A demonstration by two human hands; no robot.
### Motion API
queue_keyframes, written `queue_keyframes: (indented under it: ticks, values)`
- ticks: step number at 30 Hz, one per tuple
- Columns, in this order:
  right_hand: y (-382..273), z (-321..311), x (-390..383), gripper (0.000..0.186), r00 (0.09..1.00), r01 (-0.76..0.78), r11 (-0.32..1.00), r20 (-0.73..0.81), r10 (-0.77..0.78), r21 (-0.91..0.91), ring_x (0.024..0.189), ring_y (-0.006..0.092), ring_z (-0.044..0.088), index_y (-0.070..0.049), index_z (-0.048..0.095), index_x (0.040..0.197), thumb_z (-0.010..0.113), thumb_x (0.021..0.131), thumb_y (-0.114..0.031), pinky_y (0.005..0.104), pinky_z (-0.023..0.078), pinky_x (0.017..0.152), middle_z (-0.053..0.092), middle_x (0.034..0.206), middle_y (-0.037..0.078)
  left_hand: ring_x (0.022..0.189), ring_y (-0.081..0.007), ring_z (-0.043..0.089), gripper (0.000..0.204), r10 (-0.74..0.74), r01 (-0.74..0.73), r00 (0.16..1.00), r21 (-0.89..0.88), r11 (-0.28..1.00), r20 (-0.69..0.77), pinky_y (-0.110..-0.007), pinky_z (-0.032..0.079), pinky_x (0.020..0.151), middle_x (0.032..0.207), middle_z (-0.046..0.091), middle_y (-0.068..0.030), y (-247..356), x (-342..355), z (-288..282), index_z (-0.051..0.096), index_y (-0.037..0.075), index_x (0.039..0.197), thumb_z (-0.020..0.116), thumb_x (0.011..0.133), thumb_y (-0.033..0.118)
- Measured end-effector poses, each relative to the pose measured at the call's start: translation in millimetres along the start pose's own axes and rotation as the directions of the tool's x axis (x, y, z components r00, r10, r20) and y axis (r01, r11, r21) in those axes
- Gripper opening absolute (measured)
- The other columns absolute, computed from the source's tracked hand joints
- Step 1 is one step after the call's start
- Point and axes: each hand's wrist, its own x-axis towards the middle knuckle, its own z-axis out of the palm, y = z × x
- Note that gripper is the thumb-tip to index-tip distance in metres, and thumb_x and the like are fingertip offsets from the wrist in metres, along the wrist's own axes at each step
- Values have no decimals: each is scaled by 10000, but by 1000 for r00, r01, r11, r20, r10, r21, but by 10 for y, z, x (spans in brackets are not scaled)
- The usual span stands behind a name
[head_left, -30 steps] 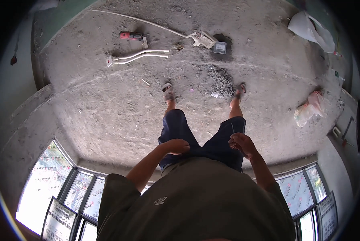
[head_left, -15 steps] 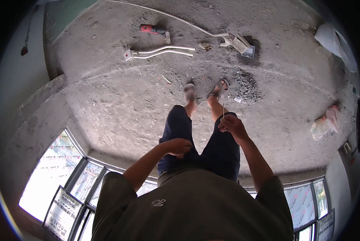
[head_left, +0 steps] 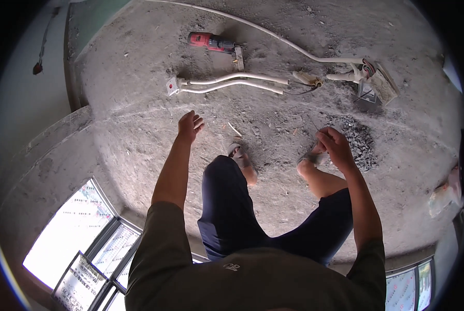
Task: Preparing and installing electrical wires and junction boxes in a construction/renovation site.
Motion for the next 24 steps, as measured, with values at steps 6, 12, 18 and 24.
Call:
queue_keyframes:
  ticks: [6,12,18,24]
  values:
    - [-88,22,278,185,974,225,728,166,-153,-648,772,327,624,-107,639,928,560,857,-258,426,472,693,652,805,122,1305,-294,352,850,13,-27,999,-428,903,-36,-431,398,998,1505,155,-126,28,1592,-71,181,151,1455,640,818,474]
    - [-204,-118,228,227,974,196,615,79,-213,-764,837,325,611,-67,633,884,556,835,-275,419,454,739,649,850,134,1220,-207,409,964,27,-16,1000,-659,752,7,-368,461,877,1487,205,-38,254,2684,-309,237,163,1427,733,693,545]
    - [-165,73,-147,190,924,179,643,-97,-370,-745,778,274,627,-73,627,862,541,856,-242,395,462,701,652,778,94,967,-227,591,465,-84,37,996,-797,603,-18,-367,511,828,1133,592,-65,349,3382,-332,490,123,1235,546,889,430]
    - [-32,232,-140,221,924,151,529,-71,-375,-835,795,284,626,-84,627,873,537,866,-286,394,463,707,648,783,107,829,-176,609,239,269,-126,960,-742,658,75,-274,542,673,930,617,-65,223,3624,-592,558,29,1009,422,923,206]
